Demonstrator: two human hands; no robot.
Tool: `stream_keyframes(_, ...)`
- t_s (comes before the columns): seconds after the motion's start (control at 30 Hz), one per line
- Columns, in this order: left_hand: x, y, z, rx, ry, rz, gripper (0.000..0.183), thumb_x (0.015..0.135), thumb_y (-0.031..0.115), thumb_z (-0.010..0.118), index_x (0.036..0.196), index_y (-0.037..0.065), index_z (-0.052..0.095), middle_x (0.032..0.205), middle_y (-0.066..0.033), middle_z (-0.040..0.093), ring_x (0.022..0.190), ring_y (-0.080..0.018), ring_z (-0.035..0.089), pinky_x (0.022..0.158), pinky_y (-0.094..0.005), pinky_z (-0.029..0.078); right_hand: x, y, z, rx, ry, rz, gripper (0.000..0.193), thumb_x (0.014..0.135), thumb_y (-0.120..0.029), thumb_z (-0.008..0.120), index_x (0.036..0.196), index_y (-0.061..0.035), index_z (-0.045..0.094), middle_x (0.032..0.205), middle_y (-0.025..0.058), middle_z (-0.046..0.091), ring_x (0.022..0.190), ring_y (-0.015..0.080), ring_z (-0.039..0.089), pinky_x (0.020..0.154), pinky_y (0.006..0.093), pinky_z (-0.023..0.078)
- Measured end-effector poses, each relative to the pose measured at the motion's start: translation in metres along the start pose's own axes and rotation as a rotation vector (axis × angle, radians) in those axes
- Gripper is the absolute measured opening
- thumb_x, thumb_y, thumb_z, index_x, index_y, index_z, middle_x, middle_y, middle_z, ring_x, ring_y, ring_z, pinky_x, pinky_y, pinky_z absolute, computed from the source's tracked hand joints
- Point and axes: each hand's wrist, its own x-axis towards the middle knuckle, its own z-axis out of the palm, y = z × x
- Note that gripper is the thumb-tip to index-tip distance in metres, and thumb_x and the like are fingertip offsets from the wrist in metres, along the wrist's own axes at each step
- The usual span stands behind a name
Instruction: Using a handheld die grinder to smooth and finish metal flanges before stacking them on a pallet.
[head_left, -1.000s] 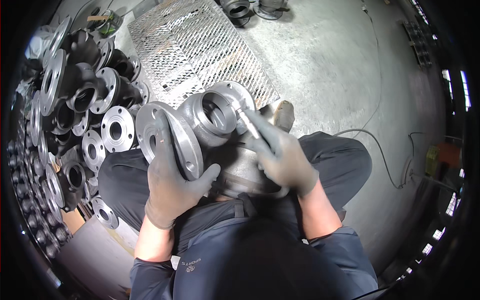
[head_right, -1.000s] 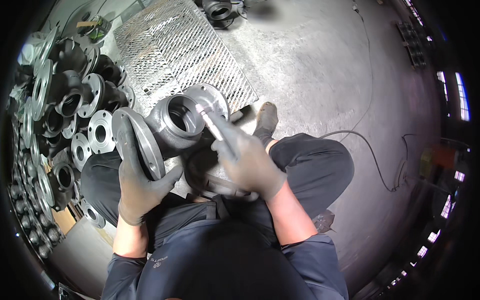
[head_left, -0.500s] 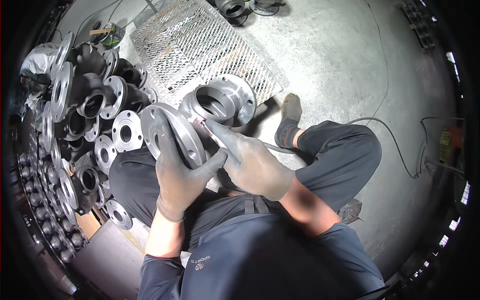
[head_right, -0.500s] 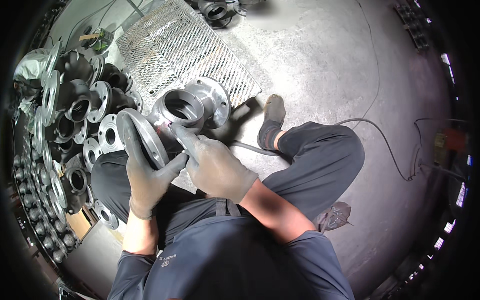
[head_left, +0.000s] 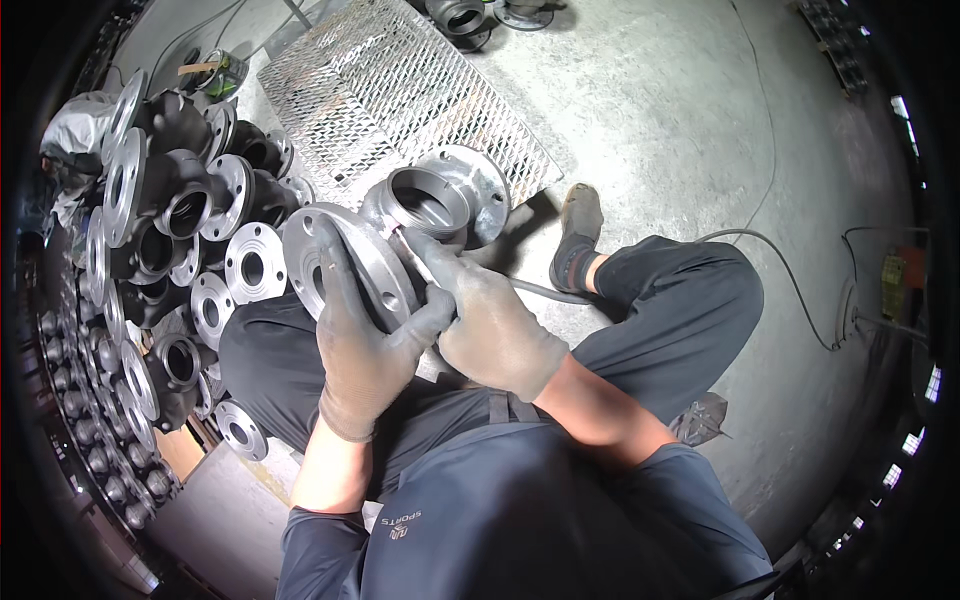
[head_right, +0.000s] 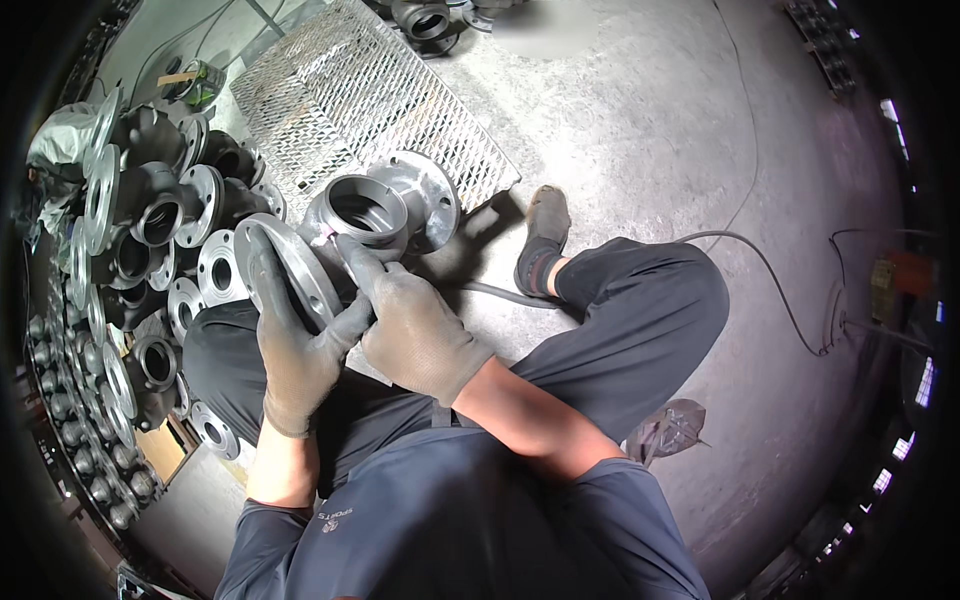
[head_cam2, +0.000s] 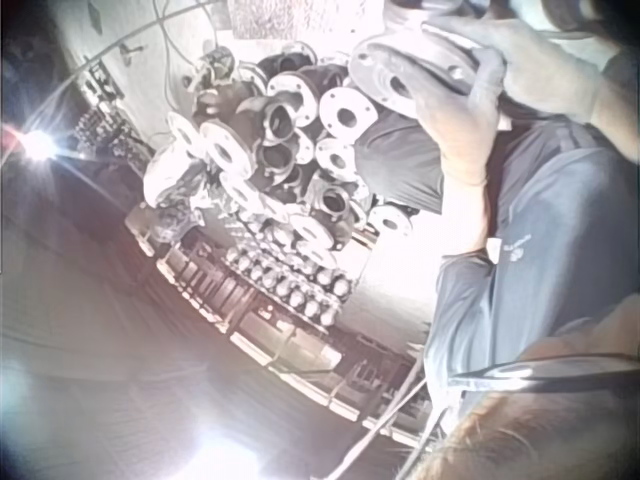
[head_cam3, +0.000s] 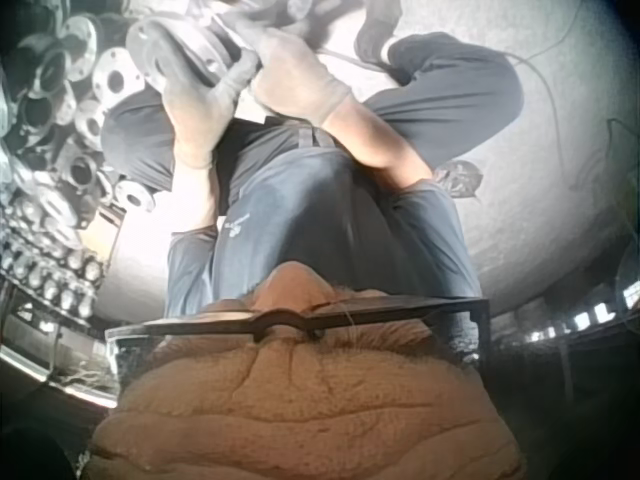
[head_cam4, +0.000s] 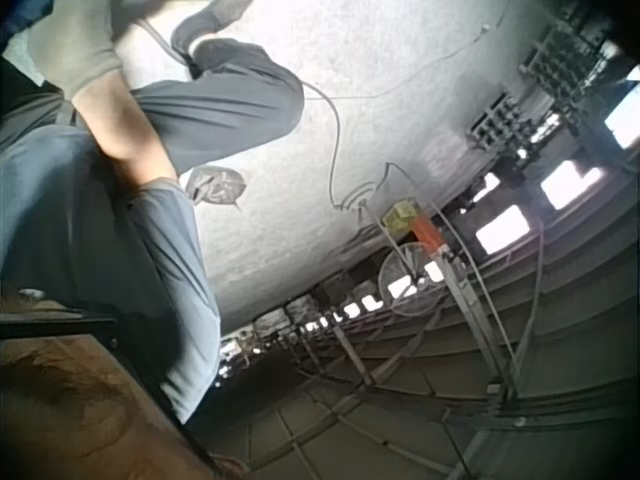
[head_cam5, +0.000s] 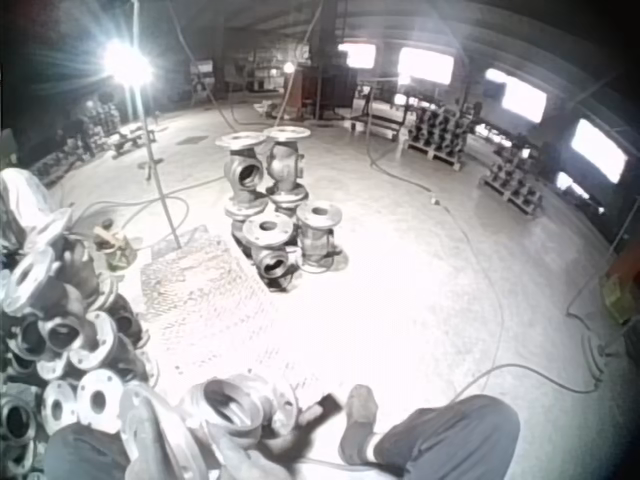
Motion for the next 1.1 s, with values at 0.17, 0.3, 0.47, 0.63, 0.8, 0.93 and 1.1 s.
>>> stream_keyframes(0.17, 0.000, 0.003, 0.000, -0.015, -0.006, -0.025, 0.125, 0.082, 0.023, 0.093, 0.172, -0.010, 0.013, 0.118, -0.0224, 0.077, 0.104, -0.0336, 0.078, 0.093, -0.0405, 0.061, -0.002, 0.000, 0.000, -0.019, 0.002, 0.011, 0.087, 0.077, 0.000, 0.076, 0.159, 0.0073, 0.047, 0.131, 0.0375, 0.068, 0.131, 0.0500, 0.065, 0.109, 0.0499, 0.054)
stream_keyframes(0.3, 0.000, 0.007, 0.001, 0.004, -0.013, -0.057, 0.126, 0.082, 0.024, 0.093, 0.172, -0.010, 0.013, 0.115, -0.0217, 0.077, 0.102, -0.0331, 0.078, 0.092, -0.0399, 0.061, -0.004, 0.003, -0.001, -0.020, -0.026, 0.046, 0.085, 0.079, 0.002, 0.074, 0.159, 0.0066, 0.047, 0.129, 0.0375, 0.069, 0.127, 0.0508, 0.066, 0.108, 0.0498, 0.055)
stream_keyframes(0.47, 0.001, 0.006, -0.002, -0.041, -0.050, -0.162, 0.134, 0.080, 0.041, 0.098, 0.174, -0.006, 0.015, 0.162, -0.0274, 0.044, 0.147, -0.0378, 0.050, 0.118, -0.0430, 0.044, -0.010, 0.009, -0.006, -0.070, 0.031, -0.058, 0.075, 0.087, 0.005, 0.064, 0.160, 0.0069, 0.046, 0.124, 0.0385, 0.069, 0.117, 0.0529, 0.068, 0.103, 0.0541, 0.055)
stream_keyframes(0.63, 0.007, -0.001, -0.005, -0.035, -0.043, -0.178, 0.132, 0.080, 0.046, 0.098, 0.173, -0.005, 0.020, 0.179, -0.0271, 0.031, 0.165, -0.0370, 0.034, 0.130, -0.0430, 0.033, -0.032, 0.009, -0.032, -0.021, 0.034, -0.026, 0.066, 0.098, 0.002, 0.057, 0.162, 0.0048, 0.045, 0.119, 0.0401, 0.069, 0.110, 0.0546, 0.068, 0.098, 0.0576, 0.054)
stream_keyframes(0.8, 0.032, -0.012, -0.003, -0.055, 0.034, -0.117, 0.115, 0.090, 0.031, 0.094, 0.173, -0.005, 0.024, 0.174, -0.0231, 0.040, 0.154, -0.0260, 0.045, 0.126, -0.0382, 0.038, -0.029, 0.025, -0.068, -0.071, 0.133, 0.206, 0.059, 0.102, -0.006, 0.057, 0.160, 0.0018, 0.052, 0.101, 0.0255, 0.076, 0.078, 0.0295, 0.074, 0.082, 0.0404, 0.059)
stream_keyframes(0.93, 0.043, -0.019, -0.008, -0.111, -0.003, -0.185, 0.117, 0.084, 0.029, 0.095, 0.170, -0.009, 0.026, 0.168, -0.0299, 0.043, 0.155, -0.0383, 0.044, 0.128, -0.0442, 0.036, -0.009, 0.066, -0.088, -0.098, 0.233, 0.267, 0.060, 0.101, -0.006, 0.058, 0.160, 0.0004, 0.052, 0.096, 0.0177, 0.076, 0.075, 0.0214, 0.070, 0.078, 0.0363, 0.058)
stream_keyframes(1.1, 0.040, -0.031, -0.016, 0.287, -0.134, 0.067, 0.114, 0.074, 0.007, 0.086, 0.170, -0.008, 0.026, 0.170, -0.0309, 0.042, 0.151, -0.0505, 0.046, 0.126, -0.0519, 0.038, 0.004, 0.110, -0.081, -0.051, 0.144, 0.209, 0.059, 0.101, -0.008, 0.059, 0.159, -0.0008, 0.056, 0.105, 0.0170, 0.077, 0.087, 0.0182, 0.072, 0.084, 0.0342, 0.057)
